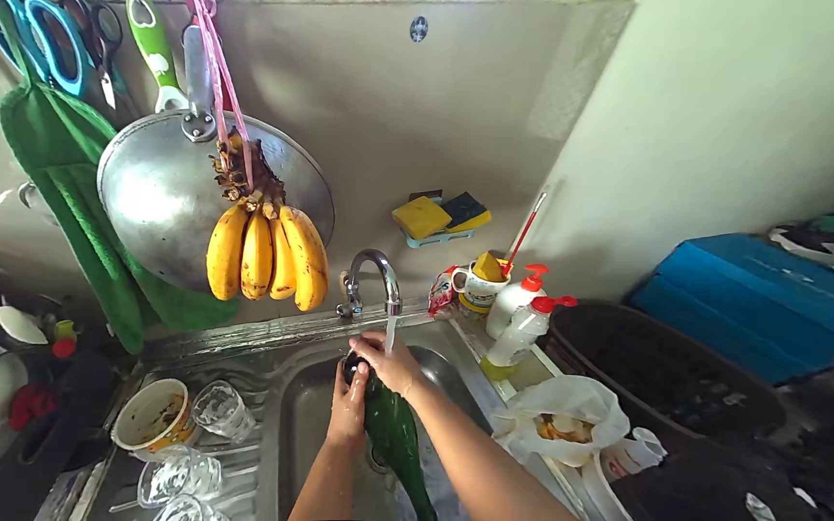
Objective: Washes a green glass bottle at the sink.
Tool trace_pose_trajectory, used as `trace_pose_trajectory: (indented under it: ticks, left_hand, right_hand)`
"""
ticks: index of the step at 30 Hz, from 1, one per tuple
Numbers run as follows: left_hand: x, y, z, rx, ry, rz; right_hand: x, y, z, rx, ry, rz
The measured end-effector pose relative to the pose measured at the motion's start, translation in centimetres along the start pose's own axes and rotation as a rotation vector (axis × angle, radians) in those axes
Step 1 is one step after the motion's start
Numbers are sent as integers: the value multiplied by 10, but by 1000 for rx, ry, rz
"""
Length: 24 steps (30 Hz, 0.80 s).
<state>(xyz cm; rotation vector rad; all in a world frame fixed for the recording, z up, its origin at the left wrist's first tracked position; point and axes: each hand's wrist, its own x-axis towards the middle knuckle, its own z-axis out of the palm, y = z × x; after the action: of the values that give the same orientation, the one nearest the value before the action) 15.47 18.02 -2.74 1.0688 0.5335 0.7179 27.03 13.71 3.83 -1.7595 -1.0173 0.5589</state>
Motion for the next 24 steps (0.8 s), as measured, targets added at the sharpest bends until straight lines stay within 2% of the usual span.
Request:
trace_pose_trajectory:
  ticks: [3,5,6,8,11,12,13,16,18,20,22,24]
  left_hand:
    - [7,11,3,7,-51,57]
    - [8,15,7,-2,11,127]
    - [6,18,8,-16,70,166]
    - [1,30,7,-41,210,235]
    - [-9,52,-2,-123,314,301]
    - [-14,57,-9,-147,305,311]
    - [-21,58,-17,-162,280,320]
    - [-59,45,-56,24,136,315]
    - [-97,26,-75,210,35,264]
    - [-132,1,-76,305,28,136]
    - [-156,-26,-70,120,128,-57]
    - [-160,-34,-67,-264,199,-305]
  right_hand:
    - [-14,14,12,40,303,-198]
    - [-36,35,27,23,356,-332]
    - [-51,46,34,25,319,-332]
    - [-82,73,40,88,232,-159]
    - [-97,110,25,186,-9,399]
    - [-92,112,20,250,-43,517]
    - [-86,111,16,306,20,568]
    - [-60,100,-3,413,509,498]
    - [-37,89,-15,447,693,463]
    - [-22,73,-12,547,671,415]
    - [-17,49,2,753,593,384]
    - [-21,25,8,987,414,372]
